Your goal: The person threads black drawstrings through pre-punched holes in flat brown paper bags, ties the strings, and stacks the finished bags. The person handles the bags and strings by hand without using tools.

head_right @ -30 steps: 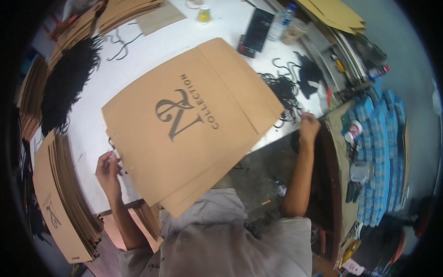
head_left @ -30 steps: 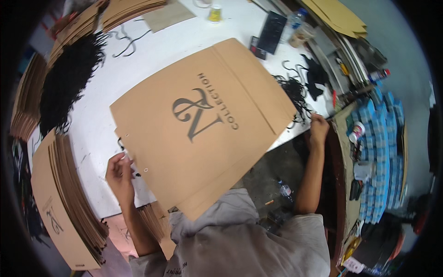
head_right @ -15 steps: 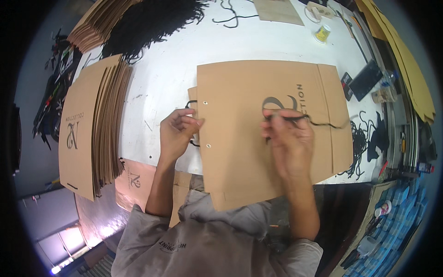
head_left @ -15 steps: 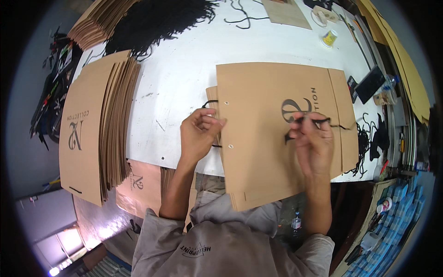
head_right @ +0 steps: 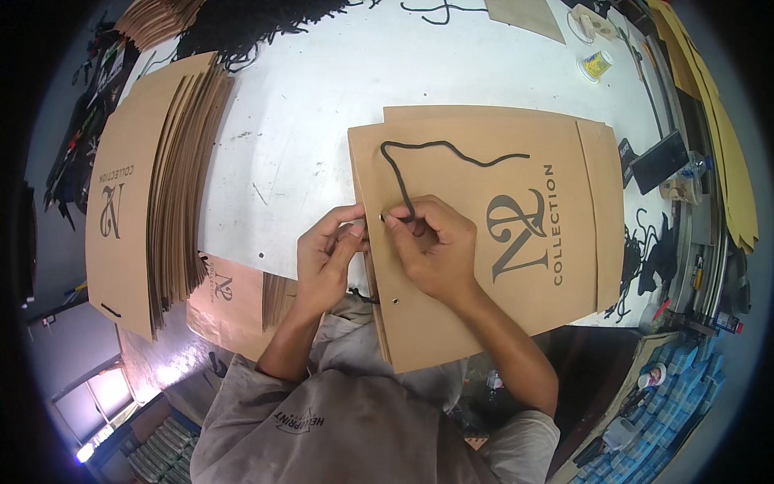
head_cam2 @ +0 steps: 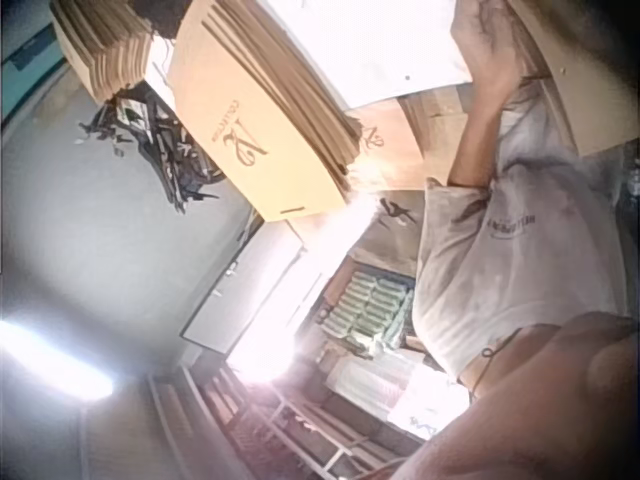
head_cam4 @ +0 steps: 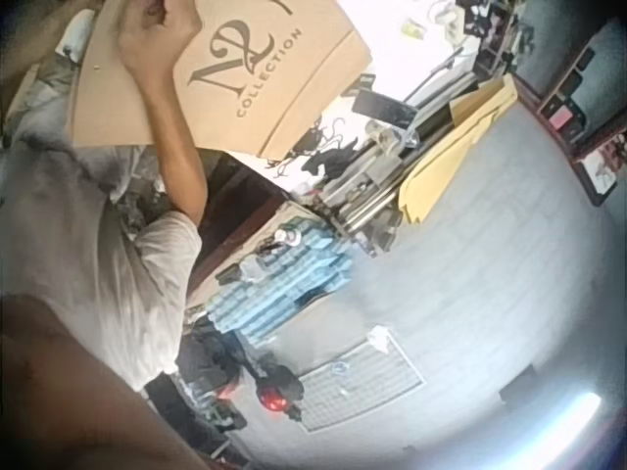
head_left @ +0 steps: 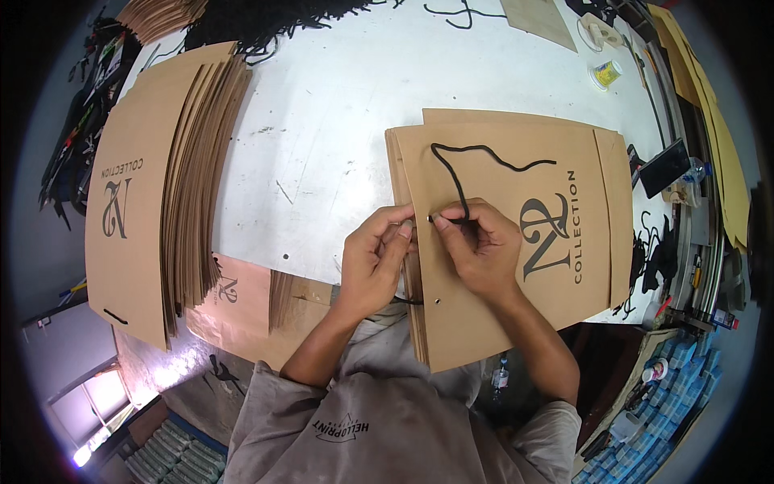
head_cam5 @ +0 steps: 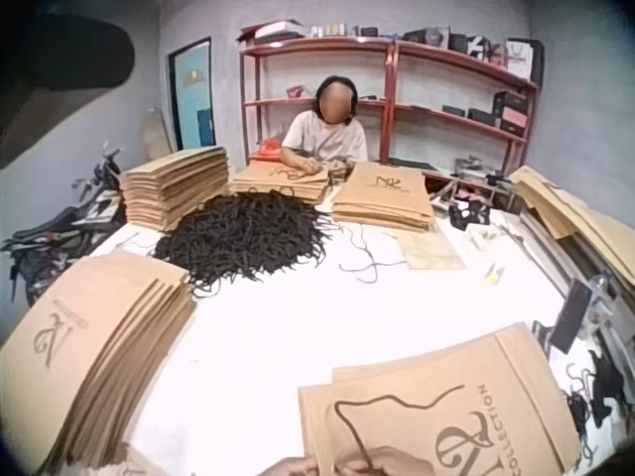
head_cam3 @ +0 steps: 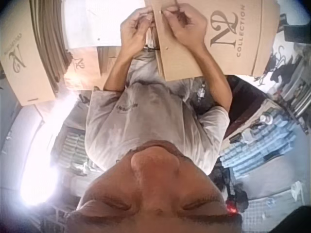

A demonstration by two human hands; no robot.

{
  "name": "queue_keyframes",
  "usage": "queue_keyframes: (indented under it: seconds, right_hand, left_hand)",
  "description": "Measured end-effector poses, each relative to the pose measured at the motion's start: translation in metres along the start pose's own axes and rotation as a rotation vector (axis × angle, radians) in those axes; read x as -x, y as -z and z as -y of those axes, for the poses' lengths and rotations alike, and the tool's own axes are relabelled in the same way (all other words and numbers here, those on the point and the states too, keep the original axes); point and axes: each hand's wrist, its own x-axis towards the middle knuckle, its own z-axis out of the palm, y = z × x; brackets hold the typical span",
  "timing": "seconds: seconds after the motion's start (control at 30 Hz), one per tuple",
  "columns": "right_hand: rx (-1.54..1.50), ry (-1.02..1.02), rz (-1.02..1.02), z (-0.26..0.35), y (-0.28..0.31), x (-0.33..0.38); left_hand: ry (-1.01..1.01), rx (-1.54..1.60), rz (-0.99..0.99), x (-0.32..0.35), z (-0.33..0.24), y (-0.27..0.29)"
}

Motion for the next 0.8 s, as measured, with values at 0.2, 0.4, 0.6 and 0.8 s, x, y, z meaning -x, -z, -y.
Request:
queue_keyframes:
  seconds: [0.2,0.4,0.6,0.8]
  right_hand:
    - [0.143,0.120,0.060,0.007,-0.001,-0.003]
    - [-0.016,-0.121,0.114,-0.006,0.006,-0.002]
    - [0.217,0.096,0.178,0.017,0.005,0.002]
    - [0.234,0.246,0.294,0.021,0.007,0.014]
  left_hand:
    - [-0.022,0.126,0.115,-0.009,0.009,0.007]
    - [-0.016,0.007,0.022,-0.009,0.009,0.003]
    - [-0.163,-0.171,0.074,0.014,-0.016,0.025]
    - [0.403,0.194,0.186,0.005,-0.042,0.012]
